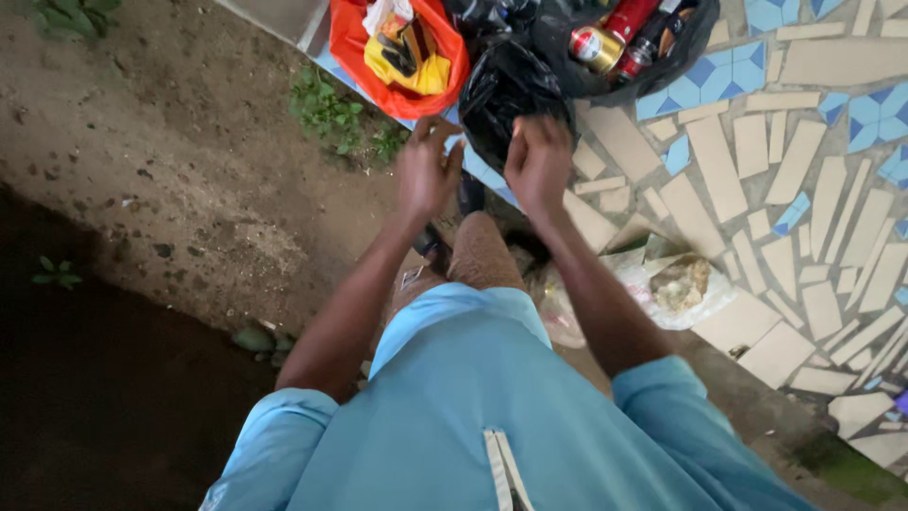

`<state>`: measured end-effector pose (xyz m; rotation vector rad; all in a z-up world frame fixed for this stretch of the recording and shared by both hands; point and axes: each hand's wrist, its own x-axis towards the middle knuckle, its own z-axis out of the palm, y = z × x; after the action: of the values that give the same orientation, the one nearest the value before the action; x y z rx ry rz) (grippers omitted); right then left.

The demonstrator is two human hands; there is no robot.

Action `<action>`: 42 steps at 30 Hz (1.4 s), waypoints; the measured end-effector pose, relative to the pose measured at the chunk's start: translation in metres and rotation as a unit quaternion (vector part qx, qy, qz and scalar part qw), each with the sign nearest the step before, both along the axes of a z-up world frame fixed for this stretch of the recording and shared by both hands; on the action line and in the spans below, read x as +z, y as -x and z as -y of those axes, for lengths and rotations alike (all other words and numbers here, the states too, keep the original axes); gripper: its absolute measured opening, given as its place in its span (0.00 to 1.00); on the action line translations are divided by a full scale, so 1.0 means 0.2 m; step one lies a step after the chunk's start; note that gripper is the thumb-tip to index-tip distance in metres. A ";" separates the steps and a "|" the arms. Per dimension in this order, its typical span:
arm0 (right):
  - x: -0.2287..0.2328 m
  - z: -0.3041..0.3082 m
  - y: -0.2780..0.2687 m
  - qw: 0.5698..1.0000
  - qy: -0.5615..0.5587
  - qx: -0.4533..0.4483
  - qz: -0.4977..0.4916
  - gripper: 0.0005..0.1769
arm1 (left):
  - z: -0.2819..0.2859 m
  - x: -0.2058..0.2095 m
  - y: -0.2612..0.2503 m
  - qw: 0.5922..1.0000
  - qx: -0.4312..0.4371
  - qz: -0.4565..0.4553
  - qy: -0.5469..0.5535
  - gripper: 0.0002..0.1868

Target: The person picks up plastic bottles, cans, and other debris by hand and places them into black plastic bags.

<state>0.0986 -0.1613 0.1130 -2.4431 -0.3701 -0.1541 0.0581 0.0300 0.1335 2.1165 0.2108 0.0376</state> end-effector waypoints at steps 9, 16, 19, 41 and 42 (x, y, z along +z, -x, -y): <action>-0.52 0.01 -1.18 0.983 0.142 0.063 0.102 0.19 | 0.09 -0.18 -0.76 0.963 0.091 0.203 -0.155 0.07; -1.36 0.05 -1.75 0.998 0.060 0.025 0.000 0.35 | 0.06 -0.45 -1.23 0.934 -0.037 0.166 -0.316 0.32; -1.51 0.06 -1.87 0.979 0.195 -0.015 0.050 0.57 | 0.04 -0.60 -1.36 0.892 -0.051 0.144 -0.426 0.27; -0.59 0.13 -1.85 0.742 -0.500 -0.079 -0.439 0.12 | -0.29 -0.61 -1.68 0.967 0.168 0.185 -0.036 0.06; -0.56 0.11 -1.86 0.730 -0.514 -0.083 -0.443 0.16 | -0.31 -0.63 -1.70 0.964 0.146 0.186 -0.119 0.04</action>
<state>0.4713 -0.1841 0.0010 -1.1906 0.3233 0.5860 0.3986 0.0914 0.0073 2.2516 0.3023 0.6576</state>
